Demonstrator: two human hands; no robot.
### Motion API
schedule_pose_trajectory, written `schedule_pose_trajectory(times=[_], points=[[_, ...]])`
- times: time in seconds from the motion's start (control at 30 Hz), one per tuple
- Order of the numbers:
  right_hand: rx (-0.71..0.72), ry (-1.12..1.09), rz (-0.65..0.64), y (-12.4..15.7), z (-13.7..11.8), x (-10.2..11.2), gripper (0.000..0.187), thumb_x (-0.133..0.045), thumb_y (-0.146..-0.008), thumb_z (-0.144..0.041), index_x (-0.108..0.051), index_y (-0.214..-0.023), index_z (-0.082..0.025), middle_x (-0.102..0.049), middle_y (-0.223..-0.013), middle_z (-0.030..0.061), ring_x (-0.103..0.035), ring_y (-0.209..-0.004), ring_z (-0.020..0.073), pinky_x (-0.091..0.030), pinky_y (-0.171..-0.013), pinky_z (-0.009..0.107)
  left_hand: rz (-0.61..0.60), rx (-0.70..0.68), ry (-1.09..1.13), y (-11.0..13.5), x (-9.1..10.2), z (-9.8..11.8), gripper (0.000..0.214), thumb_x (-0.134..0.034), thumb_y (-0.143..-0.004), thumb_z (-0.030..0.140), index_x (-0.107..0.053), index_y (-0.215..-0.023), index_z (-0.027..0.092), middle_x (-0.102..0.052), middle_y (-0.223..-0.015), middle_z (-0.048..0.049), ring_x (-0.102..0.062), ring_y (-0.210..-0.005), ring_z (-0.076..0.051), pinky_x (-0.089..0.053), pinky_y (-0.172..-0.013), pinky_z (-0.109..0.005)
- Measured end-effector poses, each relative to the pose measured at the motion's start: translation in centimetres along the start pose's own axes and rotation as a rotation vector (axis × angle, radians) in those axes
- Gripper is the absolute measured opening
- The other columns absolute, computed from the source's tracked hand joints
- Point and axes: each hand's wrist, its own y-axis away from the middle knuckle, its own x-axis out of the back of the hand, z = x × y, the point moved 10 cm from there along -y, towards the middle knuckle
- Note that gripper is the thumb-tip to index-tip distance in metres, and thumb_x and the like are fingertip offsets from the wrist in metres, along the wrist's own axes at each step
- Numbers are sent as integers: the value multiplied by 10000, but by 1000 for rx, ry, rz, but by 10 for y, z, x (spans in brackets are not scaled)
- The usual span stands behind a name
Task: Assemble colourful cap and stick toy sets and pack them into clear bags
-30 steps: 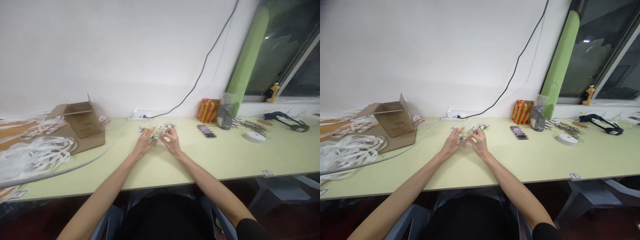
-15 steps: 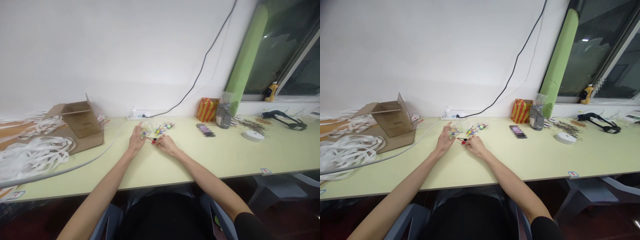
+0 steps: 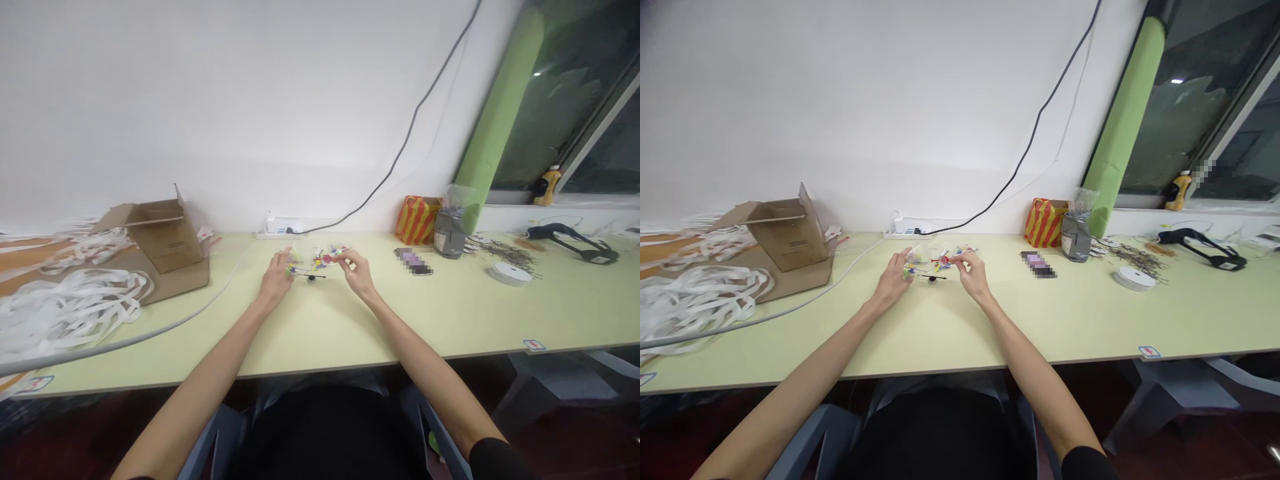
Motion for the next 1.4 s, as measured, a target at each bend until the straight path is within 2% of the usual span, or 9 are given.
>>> schedule_pose_trajectory(times=[0.13, 0.3, 0.43, 0.6, 0.7, 0.87, 1.0, 1.27, 1.4], points=[[-1, -21, 23, 2, -1, 1, 189, -576, -927, -235, -764, -906, -233, -765, -962, 61, -657, -957, 227, -490, -828, 364, -34, -21, 20, 0, -7, 1, 798, -563, -784, 99, -320, -1529, 246, -480, -1394, -141, -476, -1333, -335, -544, -976, -465], [166, 10, -164, 13, -30, -33, 230, -576, -938, -172, -777, -990, -271, -763, -1040, 51, -640, -1044, 223, -461, -989, 423, -91, -188, 83, 5, -14, 25, 837, -570, -756, 66, -316, -1531, 252, -444, -1453, -118, -378, -1429, -317, -489, -1078, -461], [240, 103, -288, 21, -42, -52, 382, -492, -936, -96, -754, -1112, -310, -662, -1323, 34, -555, -1227, 222, -397, -1087, 458, -59, -197, 94, 7, -13, 32, 804, -542, -789, 64, -304, -1535, 247, -479, -1419, -120, -405, -1410, -305, -482, -1087, -464], [79, 111, -35, 14, -12, -25, 452, -388, -889, -26, -760, -1023, -244, -688, -1160, 77, -589, -1147, 217, -442, -1036, 420, 0, -91, 43, 2, -4, 15, 797, -571, -797, 88, -307, -1531, 252, -529, -1341, -121, -486, -1314, -308, -493, -1061, -458], [23, 240, -191, 21, 10, -45, 388, -445, -840, -15, -762, -913, -228, -701, -1146, 79, -574, -1161, 246, -441, -1018, 447, 14, -49, -37, 0, 2, 7, 771, -570, -804, 104, -327, -1522, 246, -533, -1310, -130, -531, -1229, -319, -519, -992, -455], [17, 363, -439, 35, 30, -80, 392, -498, -835, -8, -748, -1037, -232, -711, -1204, 72, -566, -1202, 253, -444, -984, 426, -4, -16, -102, 0, 5, 3, 795, -574, -776, 89, -320, -1516, 231, -525, -1314, -132, -537, -1210, -325, -526, -944, -442], [-24, 341, -323, 26, 39, -63, 377, -492, -832, 0, -756, -996, -213, -736, -1115, 78, -612, -1124, 248, -447, -992, 422, -18, 0, -137, 1, 2, 0, 801, -585, -772, 93, -315, -1515, 220, -525, -1315, -146, -528, -1208, -340, -523, -929, -457], [-137, 143, 62, 1, 45, 4, 210, -580, -856, -211, -788, -839, -225, -768, -903, 73, -662, -879, 242, -505, -819, 382, -67, 29, -153, 2, -8, -11, 796, -557, -773, 87, -313, -1519, 225, -530, -1294, -158, -529, -1199, -346, -529, -903, -458], [-152, 46, 96, 1, 33, 7, 179, -618, -847, -248, -796, -855, -233, -775, -917, 69, -659, -931, 248, -503, -792, 365, -93, -1, -34, 2, -15, -5, 842, -559, -738, 70, -305, -1523, 236, -512, -1352, -149, -525, -1238, -340, -527, -950, -467]])
